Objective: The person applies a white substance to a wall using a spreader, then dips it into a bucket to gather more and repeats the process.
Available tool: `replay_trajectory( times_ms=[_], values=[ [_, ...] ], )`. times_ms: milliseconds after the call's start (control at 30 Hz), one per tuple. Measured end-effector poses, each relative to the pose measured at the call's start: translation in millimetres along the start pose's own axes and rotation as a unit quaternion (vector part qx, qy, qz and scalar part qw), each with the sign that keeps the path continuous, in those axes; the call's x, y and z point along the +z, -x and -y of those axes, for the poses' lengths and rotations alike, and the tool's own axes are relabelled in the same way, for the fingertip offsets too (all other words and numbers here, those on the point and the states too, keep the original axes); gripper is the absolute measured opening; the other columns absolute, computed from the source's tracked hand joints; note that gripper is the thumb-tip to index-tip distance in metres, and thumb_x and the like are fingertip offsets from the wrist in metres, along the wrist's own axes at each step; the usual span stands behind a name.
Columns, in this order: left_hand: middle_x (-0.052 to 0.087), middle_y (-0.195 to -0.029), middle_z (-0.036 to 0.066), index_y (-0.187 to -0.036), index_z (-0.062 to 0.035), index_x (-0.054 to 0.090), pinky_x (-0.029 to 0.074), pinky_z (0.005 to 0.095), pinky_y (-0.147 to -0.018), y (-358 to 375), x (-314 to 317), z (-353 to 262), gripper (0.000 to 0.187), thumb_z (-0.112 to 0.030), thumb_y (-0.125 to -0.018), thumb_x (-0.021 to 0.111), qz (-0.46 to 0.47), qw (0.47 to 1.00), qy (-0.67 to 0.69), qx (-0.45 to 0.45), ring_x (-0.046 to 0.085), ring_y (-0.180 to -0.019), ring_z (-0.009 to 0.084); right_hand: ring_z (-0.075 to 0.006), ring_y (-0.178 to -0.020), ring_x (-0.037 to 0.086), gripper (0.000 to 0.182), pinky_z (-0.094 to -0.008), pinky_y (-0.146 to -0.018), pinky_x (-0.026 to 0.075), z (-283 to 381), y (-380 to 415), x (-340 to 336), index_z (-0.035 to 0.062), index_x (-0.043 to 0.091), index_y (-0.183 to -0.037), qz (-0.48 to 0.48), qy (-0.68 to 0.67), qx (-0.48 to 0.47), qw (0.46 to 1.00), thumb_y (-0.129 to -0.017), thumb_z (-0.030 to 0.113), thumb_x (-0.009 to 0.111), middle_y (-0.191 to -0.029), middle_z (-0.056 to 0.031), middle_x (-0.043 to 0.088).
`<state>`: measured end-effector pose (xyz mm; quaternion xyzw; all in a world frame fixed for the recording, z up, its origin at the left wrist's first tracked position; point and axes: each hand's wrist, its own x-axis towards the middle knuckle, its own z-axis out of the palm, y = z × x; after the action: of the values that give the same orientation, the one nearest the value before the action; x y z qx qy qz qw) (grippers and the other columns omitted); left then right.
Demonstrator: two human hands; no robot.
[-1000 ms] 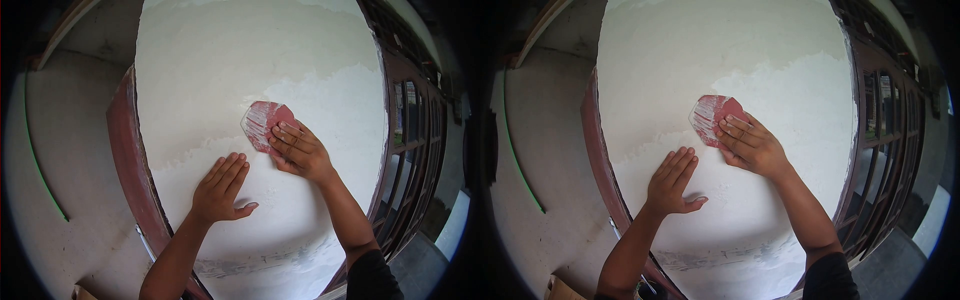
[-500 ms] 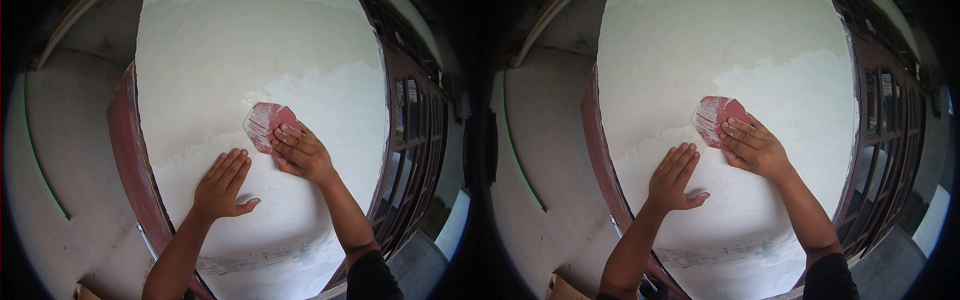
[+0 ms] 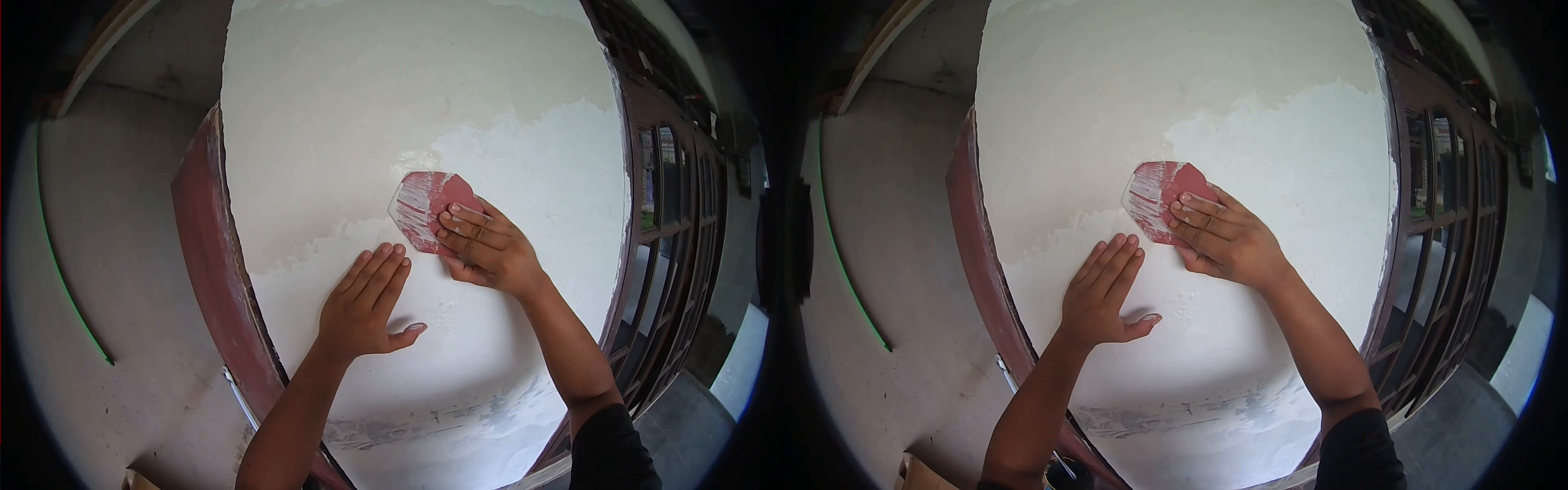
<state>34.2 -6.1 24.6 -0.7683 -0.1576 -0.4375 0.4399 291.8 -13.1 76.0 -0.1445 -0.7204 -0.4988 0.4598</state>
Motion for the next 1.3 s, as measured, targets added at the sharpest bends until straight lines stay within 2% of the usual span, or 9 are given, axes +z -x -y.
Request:
replay_trajectory(
  times_ms=[133, 300, 600, 833, 1067, 1133, 1200, 1267, 1300],
  values=[
    [0.058, -0.144, 0.017, -0.133, 0.0027, 0.061, 0.038, 0.0457, -0.118, 0.6, 1.7, -1.1, 0.076, -0.05, -0.08, 0.072, -0.005, 1.0, 0.004, -0.005, 0.051, -0.139, 0.0299, -0.0186, -0.125, 0.063, 0.033, -0.0452, -0.112, 0.048, -0.9, 15.0, -24.6, 0.0149, 0.078, -0.107, -0.028, 0.015, 0.019, 0.999, -0.075, 0.017, 0.084, -0.123, -0.0003, 0.072],
    [0.058, -0.144, 0.017, -0.133, 0.0025, 0.061, 0.037, 0.0456, -0.119, 0.9, 0.3, 0.1, 0.075, -0.05, -0.08, 0.072, 0.0, 1.0, 0.0, -0.003, 0.051, -0.139, 0.0295, -0.0205, -0.122, 0.065, 0.035, -0.0451, -0.11, 0.049, -5.0, -29.9, -8.9, 0.0119, 0.078, -0.107, -0.049, -0.016, 0.004, 0.999, -0.073, 0.013, 0.085, -0.119, -0.0025, 0.074],
    [0.058, -0.144, 0.017, -0.133, 0.0022, 0.061, 0.037, 0.0457, -0.118, 1.1, 0.5, 0.0, 0.075, -0.05, -0.081, 0.071, -0.005, 1.0, 0.001, -0.001, 0.051, -0.139, 0.0294, -0.0205, -0.123, 0.065, 0.034, -0.0441, -0.111, 0.048, -3.9, 26.8, -18.2, 0.013, 0.079, -0.106, -0.015, -0.018, 0.056, 0.998, -0.072, 0.012, 0.086, -0.119, -0.0023, 0.074],
    [0.057, -0.145, 0.017, -0.134, 0.0023, 0.06, 0.038, 0.0456, -0.118, 2.0, 0.7, 1.1, 0.076, -0.05, -0.08, 0.072, -0.001, 1.0, 0.002, 0.0, 0.051, -0.139, 0.03, -0.0197, -0.125, 0.063, 0.034, -0.0455, -0.111, 0.048, 1.7, -12.5, -6.5, 0.0121, 0.077, -0.107, -0.059, -0.009, 0.038, 0.997, -0.074, 0.013, 0.085, -0.121, -0.0008, 0.073],
    [0.056, -0.146, 0.018, -0.135, 0.0024, 0.059, 0.037, 0.047, -0.118, 0.7, -2.9, 0.7, 0.078, -0.046, -0.077, 0.076, 0.003, 0.999, 0.035, -0.007, 0.05, -0.14, 0.0305, -0.0205, -0.124, 0.064, 0.032, -0.0461, -0.11, 0.048, 17.8, 33.2, -16.6, 0.0112, 0.077, -0.107, -0.032, 0.02, 0.049, 0.998, -0.076, 0.014, 0.084, -0.121, -0.002, 0.073],
    [0.056, -0.146, 0.019, -0.136, 0.0038, 0.057, 0.036, 0.0479, -0.119, -0.8, -6.1, 1.8, 0.078, -0.043, -0.077, 0.076, 0.011, 0.997, 0.074, -0.009, 0.049, -0.14, 0.0324, -0.0241, -0.124, 0.064, 0.034, -0.0465, -0.108, 0.049, 36.5, 48.4, -31.9, 0.0091, 0.077, -0.108, -0.026, 0.019, 0.061, 0.998, -0.076, 0.015, 0.084, -0.121, -0.0066, 0.073],
    [0.056, -0.146, 0.018, -0.135, 0.0033, 0.059, 0.036, 0.0465, -0.119, 2.0, -6.5, 1.0, 0.076, -0.047, -0.08, 0.073, 0.005, 0.996, 0.086, -0.019, 0.049, -0.141, 0.0317, -0.0315, -0.122, 0.065, 0.033, -0.046, -0.105, 0.051, 63.1, 61.5, -48.5, 0.0041, 0.075, -0.111, -0.081, -0.026, 0.099, 0.991, -0.081, 0.016, 0.081, -0.121, -0.014, 0.072],
    [0.056, -0.146, 0.018, -0.134, 0.0028, 0.06, 0.035, 0.0451, -0.12, 17.3, -10.8, -9.0, 0.074, -0.051, -0.084, 0.07, 0.0, 0.995, 0.095, -0.034, 0.048, -0.141, 0.031, -0.0384, -0.118, 0.066, 0.031, -0.0473, -0.102, 0.053, 97.0, 82.8, -66.1, -0.0011, 0.073, -0.114, -0.11, -0.079, 0.166, 0.977, -0.088, 0.015, 0.075, -0.119, -0.0206, 0.071],
    [0.056, -0.146, 0.018, -0.135, 0.0027, 0.06, 0.035, 0.0464, -0.12, 34.2, -15.8, -22.3, 0.074, -0.052, -0.085, 0.069, -0.004, 0.992, 0.113, -0.055, 0.048, -0.141, 0.032, -0.0376, -0.115, 0.068, 0.029, -0.0469, -0.101, 0.053, 116.0, 92.7, -72.8, -0.0028, 0.071, -0.115, -0.14, -0.119, 0.212, 0.96, -0.091, 0.013, 0.071, -0.117, -0.0215, 0.072]
  ],
)
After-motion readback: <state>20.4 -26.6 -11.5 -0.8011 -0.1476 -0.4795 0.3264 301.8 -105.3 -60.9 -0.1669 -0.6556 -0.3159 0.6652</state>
